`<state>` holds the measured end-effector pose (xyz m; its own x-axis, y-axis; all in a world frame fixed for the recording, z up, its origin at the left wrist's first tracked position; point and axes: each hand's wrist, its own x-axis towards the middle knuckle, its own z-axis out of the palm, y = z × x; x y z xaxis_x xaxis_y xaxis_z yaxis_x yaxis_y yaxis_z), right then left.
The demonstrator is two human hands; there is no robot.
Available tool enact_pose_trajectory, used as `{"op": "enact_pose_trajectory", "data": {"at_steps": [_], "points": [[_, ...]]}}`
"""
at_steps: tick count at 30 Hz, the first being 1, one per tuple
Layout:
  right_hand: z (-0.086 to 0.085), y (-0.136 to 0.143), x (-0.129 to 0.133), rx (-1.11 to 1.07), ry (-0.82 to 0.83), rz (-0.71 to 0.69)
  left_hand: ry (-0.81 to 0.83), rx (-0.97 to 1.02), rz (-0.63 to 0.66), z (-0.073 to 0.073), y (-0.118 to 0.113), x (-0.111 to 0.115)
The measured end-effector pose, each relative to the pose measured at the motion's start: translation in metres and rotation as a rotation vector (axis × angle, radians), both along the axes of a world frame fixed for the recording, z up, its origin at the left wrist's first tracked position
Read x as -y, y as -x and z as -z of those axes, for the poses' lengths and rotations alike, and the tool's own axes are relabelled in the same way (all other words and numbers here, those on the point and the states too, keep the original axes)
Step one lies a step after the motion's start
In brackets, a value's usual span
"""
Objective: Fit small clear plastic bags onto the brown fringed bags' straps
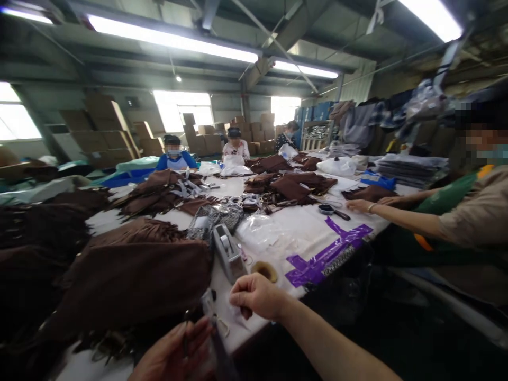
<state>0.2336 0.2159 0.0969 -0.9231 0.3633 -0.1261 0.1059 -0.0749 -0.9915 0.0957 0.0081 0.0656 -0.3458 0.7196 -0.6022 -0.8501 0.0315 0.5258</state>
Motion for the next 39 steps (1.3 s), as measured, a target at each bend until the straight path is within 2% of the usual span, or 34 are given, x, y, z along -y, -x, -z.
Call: {"op": "enact_pose_trajectory", "data": {"at_steps": [3,6,8,10,12,14,17,20,22,24,29,34,39], "points": [[0.003,0.026,0.033,0.04,-0.148,-0.072,-0.201,-0.033,0.089,-0.009,-0.009,0.006],[0.009,0.042,0.052,-0.008,-0.312,-0.027,-0.201,-0.193,0.083,-0.008,-0.016,0.009],[0.016,0.045,0.059,-0.032,-0.24,0.074,-0.158,-0.273,0.054,-0.003,-0.017,0.01],[0.023,0.042,0.066,0.018,-0.072,0.147,-0.125,-0.332,0.039,0.004,-0.017,0.012],[0.029,0.037,0.072,0.11,0.039,0.134,-0.104,-0.371,0.043,0.01,-0.016,0.013],[0.031,0.034,0.079,0.145,0.053,0.08,-0.092,-0.366,0.059,0.016,-0.015,0.014],[0.03,0.034,0.085,0.083,-0.049,0.142,-0.066,-0.327,0.062,0.019,-0.014,0.013],[0.028,0.031,0.087,0.065,-0.245,0.239,-0.06,-0.343,0.047,0.016,-0.009,0.014],[0.028,0.025,0.088,0.094,-0.343,0.224,-0.098,-0.336,0.015,0.011,-0.004,0.015],[0.03,0.016,0.092,0.147,-0.373,0.197,-0.134,-0.29,-0.022,0.006,0.0,0.014],[0.032,0.004,0.105,0.237,-0.316,0.194,-0.141,-0.248,-0.076,0.001,-0.003,0.002],[0.029,0.006,0.109,0.233,-0.176,0.198,-0.087,-0.298,-0.139,0.003,-0.012,-0.006],[0.035,0.003,0.109,0.235,-0.078,0.177,-0.051,-0.276,-0.194,0.008,-0.012,-0.009]]}}
